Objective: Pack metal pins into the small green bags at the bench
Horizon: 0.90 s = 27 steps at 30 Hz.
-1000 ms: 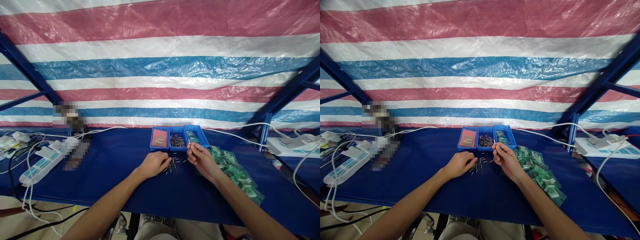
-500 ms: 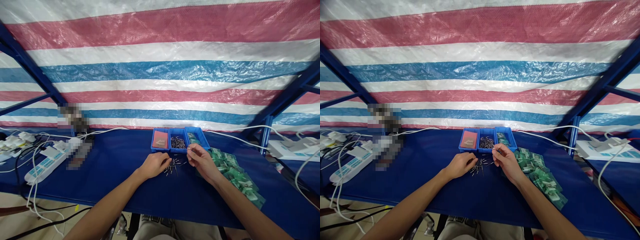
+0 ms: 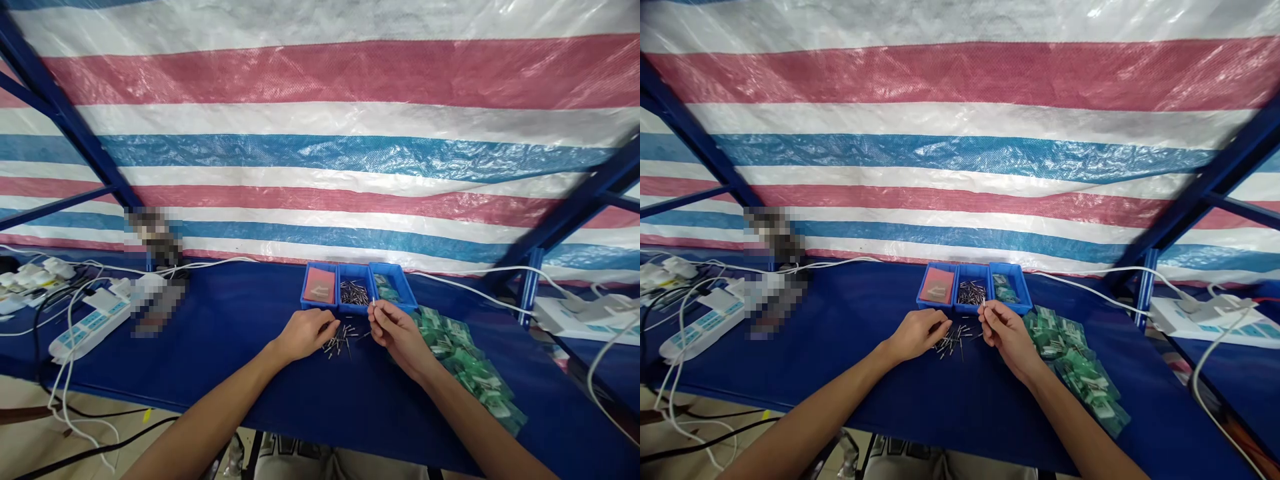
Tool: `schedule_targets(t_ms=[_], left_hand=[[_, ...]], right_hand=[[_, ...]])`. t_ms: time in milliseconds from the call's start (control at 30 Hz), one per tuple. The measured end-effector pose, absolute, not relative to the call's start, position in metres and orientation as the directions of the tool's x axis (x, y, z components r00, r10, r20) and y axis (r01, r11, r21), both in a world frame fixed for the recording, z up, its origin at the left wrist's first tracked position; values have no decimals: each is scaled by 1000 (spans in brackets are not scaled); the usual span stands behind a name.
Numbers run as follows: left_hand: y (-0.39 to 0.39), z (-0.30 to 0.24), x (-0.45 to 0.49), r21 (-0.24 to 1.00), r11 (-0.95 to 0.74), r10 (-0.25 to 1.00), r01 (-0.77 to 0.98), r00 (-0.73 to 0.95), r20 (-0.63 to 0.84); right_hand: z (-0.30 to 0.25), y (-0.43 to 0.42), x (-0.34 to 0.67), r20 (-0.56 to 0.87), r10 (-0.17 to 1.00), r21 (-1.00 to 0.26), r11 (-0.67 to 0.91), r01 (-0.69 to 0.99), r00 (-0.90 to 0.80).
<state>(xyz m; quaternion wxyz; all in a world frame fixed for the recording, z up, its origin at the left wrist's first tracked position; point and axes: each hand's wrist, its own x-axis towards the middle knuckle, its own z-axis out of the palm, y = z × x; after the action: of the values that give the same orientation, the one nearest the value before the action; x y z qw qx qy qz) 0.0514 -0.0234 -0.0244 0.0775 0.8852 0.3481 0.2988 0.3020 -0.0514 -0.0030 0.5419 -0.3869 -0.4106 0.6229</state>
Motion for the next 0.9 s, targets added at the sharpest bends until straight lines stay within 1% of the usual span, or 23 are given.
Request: schedule_targets(t_ms=[133, 233, 433, 700, 900], left_hand=[[-25, -23, 52, 316, -764, 632, 563, 552, 544], [-25, -22, 52, 300, -773, 617, 559, 551, 562], [-25, -22, 53, 296, -770, 620, 564, 557, 552], [-28, -19, 55, 301, -788, 610, 538, 611, 506], [-29, -21, 55, 284, -799, 593, 529, 617, 518]], right_hand=[[-1, -52, 301, -37, 994, -932, -72, -357, -103], [-1, -51, 301, -34, 996, -935, -62, -349, -87], [-4, -48, 303, -35, 998, -937, -50, -345, -50], [-8, -47, 304, 1, 998, -948, -17, -317, -57], [-10, -46, 307, 19, 998, -958, 3, -288, -52]])
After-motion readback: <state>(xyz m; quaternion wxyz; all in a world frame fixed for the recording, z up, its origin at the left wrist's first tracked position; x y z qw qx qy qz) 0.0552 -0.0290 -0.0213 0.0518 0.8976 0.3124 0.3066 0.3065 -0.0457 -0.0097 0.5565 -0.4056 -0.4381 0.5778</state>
